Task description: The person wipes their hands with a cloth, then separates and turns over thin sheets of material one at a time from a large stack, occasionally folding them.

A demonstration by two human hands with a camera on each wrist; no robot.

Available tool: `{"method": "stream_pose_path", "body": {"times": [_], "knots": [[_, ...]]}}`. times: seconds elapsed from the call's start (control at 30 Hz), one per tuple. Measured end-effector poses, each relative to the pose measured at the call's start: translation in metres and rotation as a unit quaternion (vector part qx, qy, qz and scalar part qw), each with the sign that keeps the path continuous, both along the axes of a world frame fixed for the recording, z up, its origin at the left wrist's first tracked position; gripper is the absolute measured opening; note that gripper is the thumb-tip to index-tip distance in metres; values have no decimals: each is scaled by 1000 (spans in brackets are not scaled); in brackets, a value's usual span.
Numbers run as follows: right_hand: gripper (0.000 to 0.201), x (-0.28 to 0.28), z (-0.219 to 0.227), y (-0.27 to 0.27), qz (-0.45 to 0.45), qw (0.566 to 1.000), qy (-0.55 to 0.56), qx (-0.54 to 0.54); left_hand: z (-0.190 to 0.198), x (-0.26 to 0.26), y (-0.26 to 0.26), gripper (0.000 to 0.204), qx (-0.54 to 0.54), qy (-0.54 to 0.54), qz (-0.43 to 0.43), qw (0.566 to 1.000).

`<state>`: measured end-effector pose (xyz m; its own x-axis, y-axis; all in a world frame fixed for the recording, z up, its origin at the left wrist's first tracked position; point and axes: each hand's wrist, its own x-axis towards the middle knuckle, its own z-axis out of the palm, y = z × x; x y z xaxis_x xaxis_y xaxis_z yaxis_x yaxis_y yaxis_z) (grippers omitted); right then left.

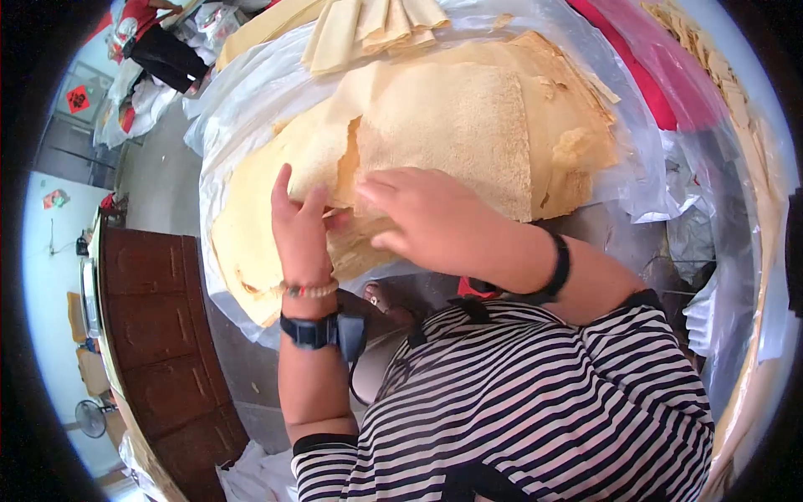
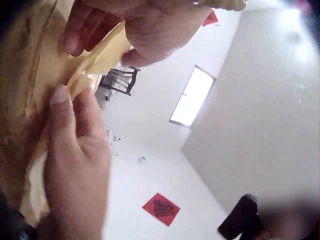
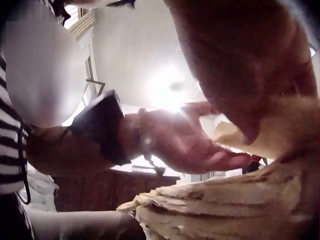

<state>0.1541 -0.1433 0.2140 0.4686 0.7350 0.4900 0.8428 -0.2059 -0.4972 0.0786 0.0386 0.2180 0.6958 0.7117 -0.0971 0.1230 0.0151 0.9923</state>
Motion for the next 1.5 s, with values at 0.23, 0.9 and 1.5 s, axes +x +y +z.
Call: {"method": "stream_pose_path", "body": {"times": [0.23,0.9,1.5], "knots": [[29,20,-39,-166,-259,838,459,138,-30,9,65,56,288,91,-20,953],[34,-19,-88,-143,-20,664,736,130,-51,-11,-90,68,670,-25,-251,698],[28,-20,-105,-159,-60,655,714,238,-50,-56,-53,54,591,-54,-282,754]]}}
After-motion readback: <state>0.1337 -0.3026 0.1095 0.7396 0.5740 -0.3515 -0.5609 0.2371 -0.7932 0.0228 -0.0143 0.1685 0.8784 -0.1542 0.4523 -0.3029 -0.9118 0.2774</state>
